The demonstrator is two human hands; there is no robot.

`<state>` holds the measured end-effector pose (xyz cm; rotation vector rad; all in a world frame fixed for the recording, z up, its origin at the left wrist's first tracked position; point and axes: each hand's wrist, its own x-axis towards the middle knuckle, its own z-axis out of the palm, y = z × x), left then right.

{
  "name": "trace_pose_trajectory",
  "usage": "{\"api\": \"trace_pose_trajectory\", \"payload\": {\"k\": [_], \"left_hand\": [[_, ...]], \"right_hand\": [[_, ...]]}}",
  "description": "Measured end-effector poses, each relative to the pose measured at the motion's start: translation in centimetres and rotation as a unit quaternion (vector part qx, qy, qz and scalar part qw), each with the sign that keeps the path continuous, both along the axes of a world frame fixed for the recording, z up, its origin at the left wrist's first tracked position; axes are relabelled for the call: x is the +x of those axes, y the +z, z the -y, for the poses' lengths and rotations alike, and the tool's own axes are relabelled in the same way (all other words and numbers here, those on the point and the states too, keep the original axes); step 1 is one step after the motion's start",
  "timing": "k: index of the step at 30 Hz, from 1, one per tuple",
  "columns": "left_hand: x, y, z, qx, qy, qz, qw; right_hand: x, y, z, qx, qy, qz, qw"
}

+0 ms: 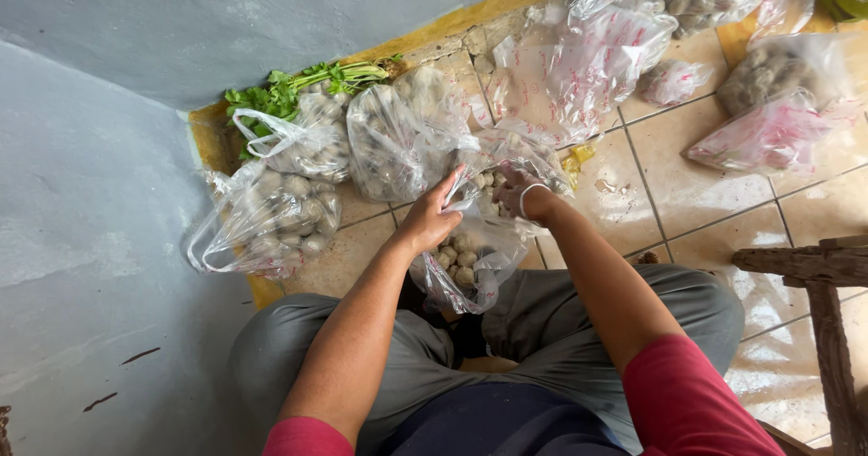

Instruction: The person sits on the floor and packs round food items from large plastic bags into smaller plastic bags by hand, then ties the filled bags. They also place leafy green vegetables into some of the bags and set the packed bags on the floor beside them.

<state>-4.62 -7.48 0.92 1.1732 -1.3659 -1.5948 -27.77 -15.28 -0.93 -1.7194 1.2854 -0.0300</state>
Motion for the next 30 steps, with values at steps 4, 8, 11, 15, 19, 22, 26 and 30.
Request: {"api": "trace_pose_trajectory", "payload": {"k": [4,8,11,15,19,22,26,30], "left_hand": [[-0.3,0.1,-0.2,0.057,0.0,-0.019,0.998],[-0.1,0.0,-0.3,0.014,-0.002,0.002,1.0],[-0.2,-0.1,-0.1,-0.007,0.006,0.006,1.0],[-0.5,-0.1,-0.3,0.003,-0.009,0.008,1.0],[0.0,0.6,-0.5,0.038,-0.013,0.039,0.998],[0.3,1.0,-0.1,0.013,-0.01,0.05,0.999],[-0.1,1.1,0.4,0.055,-0.004,0.076,0.996],[-0.2,1.0,0.3,0.051,-0.005,0.106,0.993]], "right_hand": [[-0.2,-1.3,2.0,-0.346,0.01,-0.202,0.916],[-1.3,-2.4,2.2,-0.406,0.176,-0.279,0.852],[0.4,-2.8,1.5,-0.19,0.262,-0.278,0.905],[3.8,-2.3,2.9,-0.346,0.155,-0.304,0.874],[4.6,-0.8,6.5,-0.279,0.12,-0.331,0.893],[4.3,-0.9,7.2,-0.253,0.125,-0.325,0.903],[3.6,-3.1,4.9,-0.242,0.13,-0.298,0.914],[1.5,-4.0,2.7,-0.198,0.137,-0.258,0.935]]}}
